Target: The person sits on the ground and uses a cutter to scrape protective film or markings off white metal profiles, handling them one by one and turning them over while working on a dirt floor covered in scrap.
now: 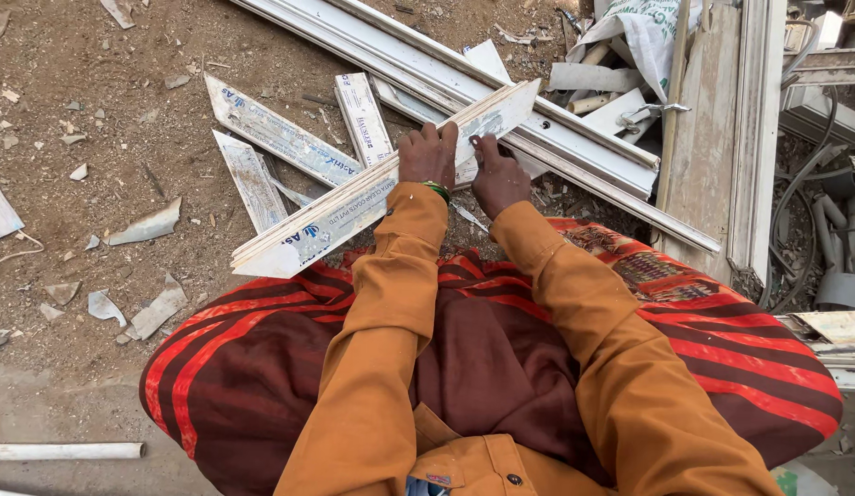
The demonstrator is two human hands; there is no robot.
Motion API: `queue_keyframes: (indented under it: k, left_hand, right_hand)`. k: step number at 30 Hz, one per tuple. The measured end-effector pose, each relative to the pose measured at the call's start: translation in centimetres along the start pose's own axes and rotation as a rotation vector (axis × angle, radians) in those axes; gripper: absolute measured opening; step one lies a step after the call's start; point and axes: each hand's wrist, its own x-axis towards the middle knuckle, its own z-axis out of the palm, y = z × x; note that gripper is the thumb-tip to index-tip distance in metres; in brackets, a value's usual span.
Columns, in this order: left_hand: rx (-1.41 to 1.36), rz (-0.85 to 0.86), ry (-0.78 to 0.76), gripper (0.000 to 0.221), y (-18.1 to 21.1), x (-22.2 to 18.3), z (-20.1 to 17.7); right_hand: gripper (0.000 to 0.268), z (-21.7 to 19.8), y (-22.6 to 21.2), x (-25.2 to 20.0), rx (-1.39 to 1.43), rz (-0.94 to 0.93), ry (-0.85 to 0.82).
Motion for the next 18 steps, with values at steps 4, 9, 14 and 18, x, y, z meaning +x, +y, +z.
queue_keyframes:
  k: [4, 9, 14, 18]
  left_hand:
    - [-0.031, 0.01, -0.003, 0.019, 0.0, -0.6, -0.3]
    - [-0.027, 0.019, -0.033, 0.024, -0.2, -0.6, -0.7]
    - [-0.041, 0.016, -0.029, 0.026, -0.2, -0.8, -0.5]
    - [-0.037, 0.011, -0.05, 0.025, -0.1, -1.0, -0.2]
  right_hand:
    - [0.024, -1.1, 1.4, 2.9, 0.037, 0.157, 0.018]
    - [0.024, -0.5, 0.4, 0.5, 0.087, 0.071, -0.05]
    - [0.026, -1.3, -0.2, 0.7, 0.003, 0.033, -0.144]
    - [0.026, -1.7, 0.1, 1.3, 0.09, 0.079, -0.02]
